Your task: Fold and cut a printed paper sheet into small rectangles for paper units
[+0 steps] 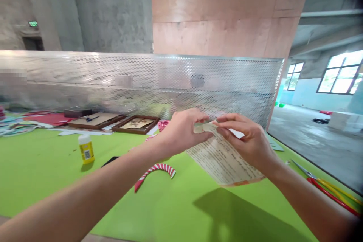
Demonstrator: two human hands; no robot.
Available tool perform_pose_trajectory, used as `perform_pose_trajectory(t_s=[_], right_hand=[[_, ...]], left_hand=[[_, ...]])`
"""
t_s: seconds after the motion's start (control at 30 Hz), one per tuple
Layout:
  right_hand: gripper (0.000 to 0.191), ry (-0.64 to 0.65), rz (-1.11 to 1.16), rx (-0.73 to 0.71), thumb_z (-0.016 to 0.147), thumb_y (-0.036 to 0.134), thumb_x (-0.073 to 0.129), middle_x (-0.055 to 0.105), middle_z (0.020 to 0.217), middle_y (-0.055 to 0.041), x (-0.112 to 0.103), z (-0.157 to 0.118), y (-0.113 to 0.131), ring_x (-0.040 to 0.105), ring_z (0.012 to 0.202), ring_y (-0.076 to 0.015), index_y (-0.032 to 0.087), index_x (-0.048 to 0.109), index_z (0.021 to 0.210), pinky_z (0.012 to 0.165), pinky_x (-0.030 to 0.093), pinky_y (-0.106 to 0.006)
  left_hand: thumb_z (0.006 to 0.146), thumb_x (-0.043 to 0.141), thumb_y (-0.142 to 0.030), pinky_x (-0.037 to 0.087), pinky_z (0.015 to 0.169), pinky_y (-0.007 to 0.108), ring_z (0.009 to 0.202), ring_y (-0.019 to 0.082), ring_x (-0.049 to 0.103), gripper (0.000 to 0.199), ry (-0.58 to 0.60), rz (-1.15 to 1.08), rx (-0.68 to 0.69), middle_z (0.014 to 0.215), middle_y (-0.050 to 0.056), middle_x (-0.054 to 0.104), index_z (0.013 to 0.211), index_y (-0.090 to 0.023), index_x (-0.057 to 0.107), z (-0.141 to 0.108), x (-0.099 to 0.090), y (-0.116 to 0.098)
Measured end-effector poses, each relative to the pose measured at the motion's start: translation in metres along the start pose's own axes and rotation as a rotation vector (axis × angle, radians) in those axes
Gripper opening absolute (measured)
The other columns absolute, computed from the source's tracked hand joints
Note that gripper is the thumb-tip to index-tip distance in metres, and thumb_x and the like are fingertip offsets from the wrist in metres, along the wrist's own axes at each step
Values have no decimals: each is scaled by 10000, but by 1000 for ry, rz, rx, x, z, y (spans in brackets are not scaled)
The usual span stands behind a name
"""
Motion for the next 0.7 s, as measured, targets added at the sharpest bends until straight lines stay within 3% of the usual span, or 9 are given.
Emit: perform_pose_trajectory(t_s=[0.1, 0.23, 0.33, 0.47, 0.7], right_hand=[[186, 5, 103, 28, 785, 212, 516, 560, 958, -11, 2, -4, -1, 520, 904, -165, 278, 623, 922, 678, 470, -282], [207, 7, 237, 35, 780, 197, 526, 565, 932, -9, 4, -5, -1, 524, 898, -147, 293, 623, 935, 709, 463, -269], [201, 15, 225, 41, 768, 203, 546, 584, 927, -4, 4, -2, 0, 525, 908, -148, 286, 625, 933, 789, 428, -293], [162, 16, 240, 77, 766, 220, 548, 610, 901, -5, 5, 5, 3, 533, 897, -148, 246, 623, 907, 784, 425, -286], [124, -51, 245, -20, 754, 174, 559, 624, 863, 4, 5, 16, 8, 554, 850, -140, 248, 650, 793, 754, 432, -275]], left_hand=[[761, 514, -247, 401, 682, 239, 763, 136, 539, 174, -11, -205, 6, 807, 29, 608, 855, -163, 634, -3, 7, 3], [785, 472, -211, 406, 637, 229, 675, 124, 542, 190, -21, -332, -22, 712, 22, 612, 791, -148, 650, -4, 12, 2], [777, 475, -203, 405, 611, 220, 649, 120, 538, 185, -25, -362, -88, 685, 16, 614, 745, -138, 645, -3, 12, 1], [765, 478, -193, 393, 575, 204, 604, 108, 515, 186, -46, -348, -123, 620, 0, 592, 681, -131, 632, -2, 10, 0], [699, 513, -209, 379, 543, 213, 598, 117, 517, 137, -14, -326, -140, 615, -18, 582, 635, -135, 609, 3, 5, 1]])
Point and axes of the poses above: each hand's wrist, its own z-axis towards the middle knuckle, its own x-axis out of the palm, y = z × x, the point moved 2 cm from there along z, towards the middle knuckle
